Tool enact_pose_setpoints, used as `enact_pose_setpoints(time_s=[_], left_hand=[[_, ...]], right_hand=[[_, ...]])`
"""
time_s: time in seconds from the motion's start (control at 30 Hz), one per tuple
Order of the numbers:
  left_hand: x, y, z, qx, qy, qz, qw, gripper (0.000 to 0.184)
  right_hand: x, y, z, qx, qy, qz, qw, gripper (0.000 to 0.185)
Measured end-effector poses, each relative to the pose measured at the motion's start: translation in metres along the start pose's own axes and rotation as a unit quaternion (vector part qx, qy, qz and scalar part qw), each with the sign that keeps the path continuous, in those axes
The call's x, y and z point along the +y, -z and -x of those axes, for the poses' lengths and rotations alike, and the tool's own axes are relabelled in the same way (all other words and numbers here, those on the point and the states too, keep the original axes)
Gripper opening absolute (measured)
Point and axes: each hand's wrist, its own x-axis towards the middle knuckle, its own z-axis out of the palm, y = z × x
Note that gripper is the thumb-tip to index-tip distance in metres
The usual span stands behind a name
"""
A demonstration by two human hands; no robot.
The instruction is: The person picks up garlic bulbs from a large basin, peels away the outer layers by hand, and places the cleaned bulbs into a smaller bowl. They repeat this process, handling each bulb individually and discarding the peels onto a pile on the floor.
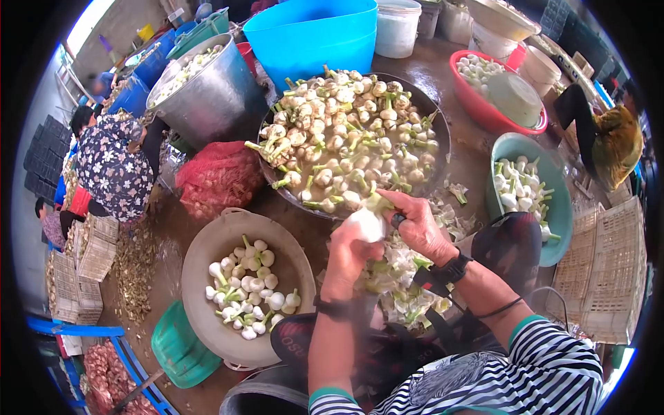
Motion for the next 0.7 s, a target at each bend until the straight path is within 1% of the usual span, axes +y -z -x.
enact_pose_setpoints(time_s=[0.07,0.1,0.13,0.2,0.23,0.27,0.3,0.33,0.37,0.47,0.5,0.53,0.57,0.6,0.63,0.67,0.7], left_hand=[[-0.006,0.001,-0.004,-0.074,0.01,0.157,0.985,0.058],[-0.006,0.004,-0.007,-0.113,0.037,0.174,0.977,0.065],[-0.005,0.004,-0.008,-0.135,0.048,0.19,0.971,0.065],[-0.005,0.004,-0.01,-0.178,0.069,0.222,0.956,0.067],[-0.004,0.007,-0.012,-0.187,0.063,0.19,0.962,0.066],[-0.006,0.009,-0.013,-0.039,0.049,0.103,0.993,0.061],[-0.01,0.009,-0.015,0.11,0.033,0.013,0.993,0.057],[-0.014,0.009,-0.017,0.254,0.016,-0.076,0.964,0.053],[-0.016,0.011,-0.015,0.292,-0.02,-0.115,0.949,0.044],[-0.027,-0.003,-0.01,0.137,-0.097,-0.192,0.967,0.038],[-0.038,0.002,-0.017,0.141,-0.175,-0.23,0.947,0.034],[-0.036,0.007,-0.021,0.14,-0.129,-0.139,0.972,0.033],[-0.029,0.014,-0.023,0.138,-0.084,-0.047,0.986,0.031],[-0.024,0.02,-0.024,0.134,-0.04,0.045,0.989,0.03],[-0.024,0.013,-0.025,0.163,-0.047,0.099,0.98,0.028],[-0.021,0.009,-0.022,0.144,-0.027,0.122,0.982,0.033],[-0.015,0.008,-0.016,0.076,-0.031,0.118,0.99,0.036]], right_hand=[[0.004,-0.004,-0.002,0.015,0.015,-0.104,0.994,0.039],[0.001,-0.003,-0.001,0.016,-0.075,-0.092,0.993,0.037],[0.005,-0.006,-0.001,0.026,-0.1,-0.189,0.976,0.036],[0.015,-0.014,-0.001,0.046,-0.147,-0.376,0.914,0.034],[0.014,-0.015,-0.002,0.061,-0.171,-0.419,0.89,0.032],[0.012,-0.011,-0.001,0.063,-0.154,-0.332,0.928,0.032],[0.008,-0.004,0.0,0.066,-0.135,-0.241,0.959,0.032],[0.003,0.002,0.002,0.069,-0.116,-0.146,0.98,0.032],[-0.004,0.004,0.006,0.067,-0.068,-0.114,0.989,0.037],[0.014,-0.005,0.014,0.002,0.009,-0.042,0.999,0.043],[0.017,-0.012,0.02,-0.009,0.01,-0.16,0.987,0.048],[0.016,-0.017,0.024,-0.036,-0.117,-0.183,0.976,0.046],[0.023,-0.023,0.026,-0.022,-0.144,-0.286,0.947,0.043],[0.026,-0.025,0.025,-0.007,-0.165,-0.361,0.918,0.039],[0.025,-0.027,0.024,0.01,-0.185,-0.433,0.882,0.036],[0.013,-0.024,0.016,0.028,-0.2,-0.478,0.855,0.033],[0.023,-0.013,0.013,0.02,-0.185,-0.504,0.844,0.034]])
